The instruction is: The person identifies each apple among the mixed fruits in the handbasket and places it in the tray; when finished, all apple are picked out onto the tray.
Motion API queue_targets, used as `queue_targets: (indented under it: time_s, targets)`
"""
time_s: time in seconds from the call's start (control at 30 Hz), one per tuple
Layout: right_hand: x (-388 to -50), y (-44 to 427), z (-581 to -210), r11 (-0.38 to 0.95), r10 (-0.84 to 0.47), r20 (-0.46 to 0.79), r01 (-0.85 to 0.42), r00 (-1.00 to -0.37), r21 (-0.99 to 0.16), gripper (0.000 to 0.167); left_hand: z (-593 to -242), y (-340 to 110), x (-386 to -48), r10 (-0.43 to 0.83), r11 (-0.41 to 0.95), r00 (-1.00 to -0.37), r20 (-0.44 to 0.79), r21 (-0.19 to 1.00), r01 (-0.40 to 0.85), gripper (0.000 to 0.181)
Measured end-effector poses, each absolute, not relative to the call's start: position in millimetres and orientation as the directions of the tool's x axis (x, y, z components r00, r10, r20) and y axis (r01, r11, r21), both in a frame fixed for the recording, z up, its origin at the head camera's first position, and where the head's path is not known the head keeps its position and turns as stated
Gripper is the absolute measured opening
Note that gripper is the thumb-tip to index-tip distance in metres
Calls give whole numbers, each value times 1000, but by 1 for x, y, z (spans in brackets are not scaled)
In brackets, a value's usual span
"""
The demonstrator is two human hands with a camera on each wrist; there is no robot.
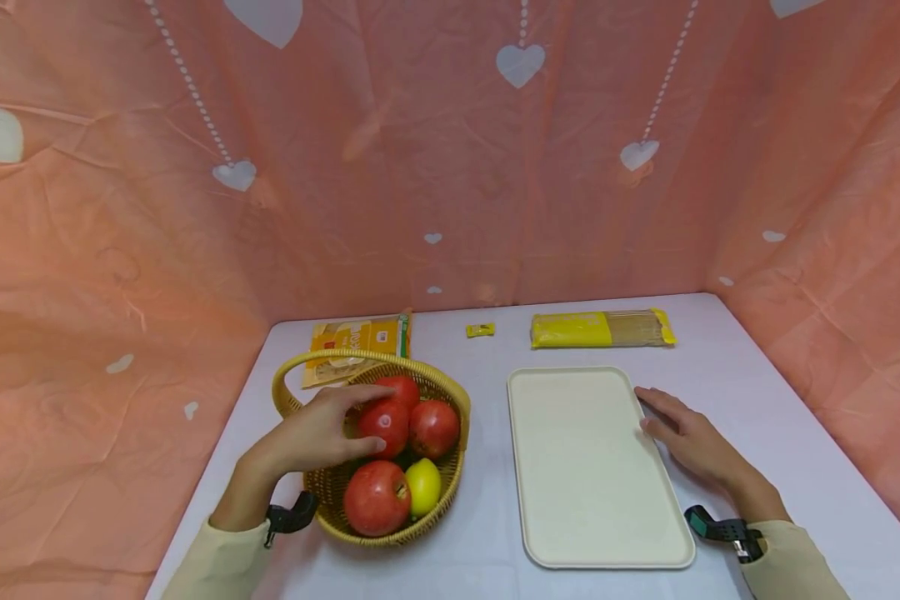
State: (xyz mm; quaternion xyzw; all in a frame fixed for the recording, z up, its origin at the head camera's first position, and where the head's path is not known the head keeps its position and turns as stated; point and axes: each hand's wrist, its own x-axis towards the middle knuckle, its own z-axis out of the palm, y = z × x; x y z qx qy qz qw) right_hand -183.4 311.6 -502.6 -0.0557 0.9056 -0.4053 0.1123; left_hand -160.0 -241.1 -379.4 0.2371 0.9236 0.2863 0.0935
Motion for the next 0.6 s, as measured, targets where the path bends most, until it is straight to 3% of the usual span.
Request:
queue_targets:
  time_s: [0.33,0.6]
  targets:
    - [-183,315,-505,709,-221,-111,-82,-969,-701,71,-375,-221,-161,448,814,-882,-147,475,334,80]
    - [-185,315,-507,714,-238,-89,-112,-967,-691,71,-376,-222,-160,437,813,-891,-121,476,334,79]
